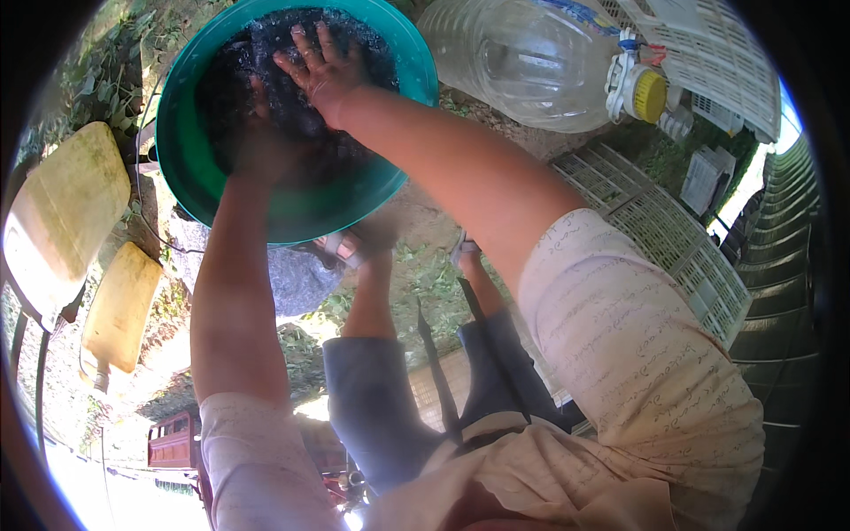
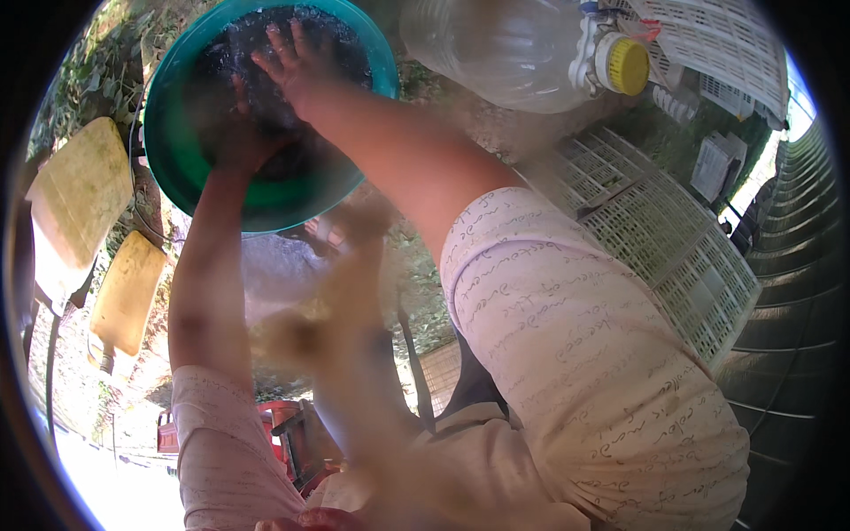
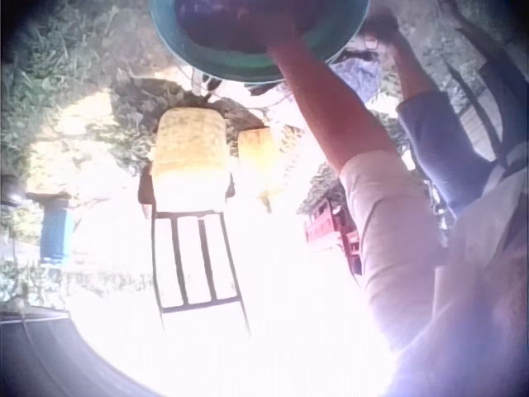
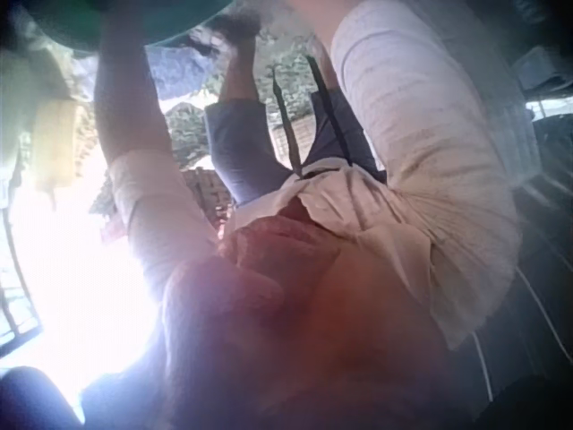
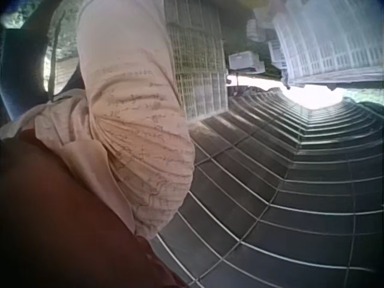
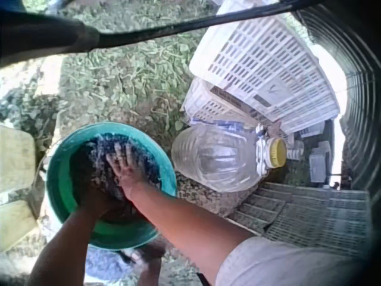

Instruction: The person sorts and packs green leafy vegetables into a plastic crate and subsequently washes a dark cloth in a bucket of water.

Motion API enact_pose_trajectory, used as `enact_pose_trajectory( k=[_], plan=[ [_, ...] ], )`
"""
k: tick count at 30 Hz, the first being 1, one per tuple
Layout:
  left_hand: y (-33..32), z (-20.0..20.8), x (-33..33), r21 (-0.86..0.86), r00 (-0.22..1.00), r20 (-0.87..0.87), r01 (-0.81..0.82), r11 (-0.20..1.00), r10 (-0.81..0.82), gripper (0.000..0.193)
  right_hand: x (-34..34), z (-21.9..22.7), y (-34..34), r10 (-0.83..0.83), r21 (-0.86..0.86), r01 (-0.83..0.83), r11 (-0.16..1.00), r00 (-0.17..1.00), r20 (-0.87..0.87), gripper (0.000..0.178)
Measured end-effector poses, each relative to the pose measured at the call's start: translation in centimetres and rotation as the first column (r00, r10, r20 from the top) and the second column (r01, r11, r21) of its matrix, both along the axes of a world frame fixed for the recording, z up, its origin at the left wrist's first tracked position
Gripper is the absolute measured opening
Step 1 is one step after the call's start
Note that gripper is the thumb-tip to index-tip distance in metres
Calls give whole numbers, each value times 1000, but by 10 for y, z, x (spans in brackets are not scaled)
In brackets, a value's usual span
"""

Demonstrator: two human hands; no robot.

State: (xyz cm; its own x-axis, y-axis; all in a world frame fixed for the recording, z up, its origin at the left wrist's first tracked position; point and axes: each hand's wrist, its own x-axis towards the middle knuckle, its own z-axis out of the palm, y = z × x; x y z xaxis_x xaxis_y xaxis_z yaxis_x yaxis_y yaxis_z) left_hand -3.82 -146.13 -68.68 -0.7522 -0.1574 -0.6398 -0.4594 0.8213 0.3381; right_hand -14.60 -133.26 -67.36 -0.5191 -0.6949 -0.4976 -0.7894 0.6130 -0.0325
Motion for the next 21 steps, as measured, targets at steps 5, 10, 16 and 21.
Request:
enact_pose_trajectory(
  k=[5, 10, 16, 21],
  plan=[
    [22, -5, 6, -116, 988, 87, 134, 984, -125, 133, 9, -16, 13, -76, 52, 73, 996, 995, 57, 101],
    [33, 8, 33, -92, 960, 89, 275, 957, -267, 137, 41, 8, 53, -259, 79, 247, 966, 936, 239, 93],
    [28, -43, 53, -192, 995, -75, 49, 980, -65, 134, 44, -12, 33, -140, 145, 119, 982, 979, 149, 92],
    [8, 12, 28, -27, 997, -51, 58, 998, -59, 133, 19, 25, 30, -170, -76, 204, 976, 933, 318, 101]
  ],
)
